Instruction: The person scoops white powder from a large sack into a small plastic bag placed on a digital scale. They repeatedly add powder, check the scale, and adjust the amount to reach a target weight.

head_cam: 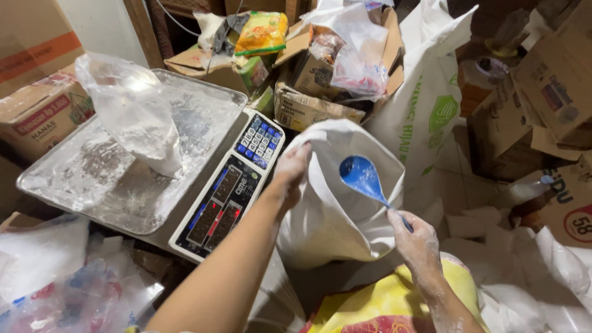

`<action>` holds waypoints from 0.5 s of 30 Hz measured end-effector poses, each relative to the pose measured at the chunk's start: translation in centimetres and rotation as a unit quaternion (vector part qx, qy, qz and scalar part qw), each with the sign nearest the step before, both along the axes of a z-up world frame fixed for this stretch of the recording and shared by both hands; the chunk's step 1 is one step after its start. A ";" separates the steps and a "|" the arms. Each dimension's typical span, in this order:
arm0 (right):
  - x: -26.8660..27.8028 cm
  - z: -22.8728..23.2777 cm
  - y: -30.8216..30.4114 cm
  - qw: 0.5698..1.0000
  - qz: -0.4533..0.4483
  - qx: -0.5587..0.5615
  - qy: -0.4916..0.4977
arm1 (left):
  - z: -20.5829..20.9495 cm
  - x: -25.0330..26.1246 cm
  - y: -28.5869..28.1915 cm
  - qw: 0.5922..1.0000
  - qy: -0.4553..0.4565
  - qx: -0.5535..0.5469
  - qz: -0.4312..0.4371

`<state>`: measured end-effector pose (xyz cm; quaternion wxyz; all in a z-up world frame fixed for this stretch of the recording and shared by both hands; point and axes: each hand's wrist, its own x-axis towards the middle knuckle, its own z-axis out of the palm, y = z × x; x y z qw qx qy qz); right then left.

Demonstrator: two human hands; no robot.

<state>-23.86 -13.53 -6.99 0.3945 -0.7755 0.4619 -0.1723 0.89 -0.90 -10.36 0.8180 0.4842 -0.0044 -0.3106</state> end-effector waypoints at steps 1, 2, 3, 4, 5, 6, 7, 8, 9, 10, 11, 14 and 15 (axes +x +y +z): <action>-0.1 0.2 0.2 1.000 0.002 -0.015 0.006 | 1.4 0.1 0.3 1.000 0.012 -0.007 0.001; -0.1 0.3 0.4 0.999 0.004 -0.029 0.012 | 2.7 0.0 0.6 1.000 0.023 -0.014 0.001; 0.0 0.4 0.6 0.999 0.007 -0.045 0.015 | 4.2 0.0 1.1 0.999 0.021 -0.028 -0.006; 0.0 0.5 0.9 0.998 0.022 -0.064 -0.008 | 5.6 0.0 1.6 0.999 0.019 -0.043 -0.014; 0.2 0.5 1.2 0.995 0.036 -0.084 -0.031 | 6.8 -0.1 2.2 0.998 0.015 -0.057 -0.021; 0.3 0.5 1.5 0.992 0.050 -0.103 -0.055 | 7.8 -0.4 3.0 0.999 0.018 -0.042 -0.027; 0.4 0.6 1.6 0.994 0.041 -0.100 -0.020 | 8.7 -0.5 3.9 0.999 0.020 -0.028 -0.033; 0.5 0.8 1.6 0.995 0.032 -0.096 0.015 | 9.5 -0.5 4.7 0.999 0.022 -0.014 -0.038; 0.7 1.0 1.5 0.994 0.023 -0.092 0.050 | 10.2 -0.5 5.4 0.997 0.006 -0.047 -0.060; 1.0 1.2 1.4 0.991 0.029 -0.103 0.079 | 10.6 -0.5 6.1 0.993 -0.011 -0.081 -0.081; 1.3 1.5 1.1 0.987 0.033 -0.115 0.108 | 10.9 -0.4 6.6 0.988 -0.027 -0.115 -0.103; 2.4 2.5 -0.2 0.951 0.099 -0.239 0.167 | 10.9 -0.3 8.4 0.981 -0.024 -0.152 -0.119; 3.0 2.6 -0.7 0.930 0.130 -0.295 0.180 | 10.9 -0.2 8.5 0.977 -0.023 -0.174 -0.124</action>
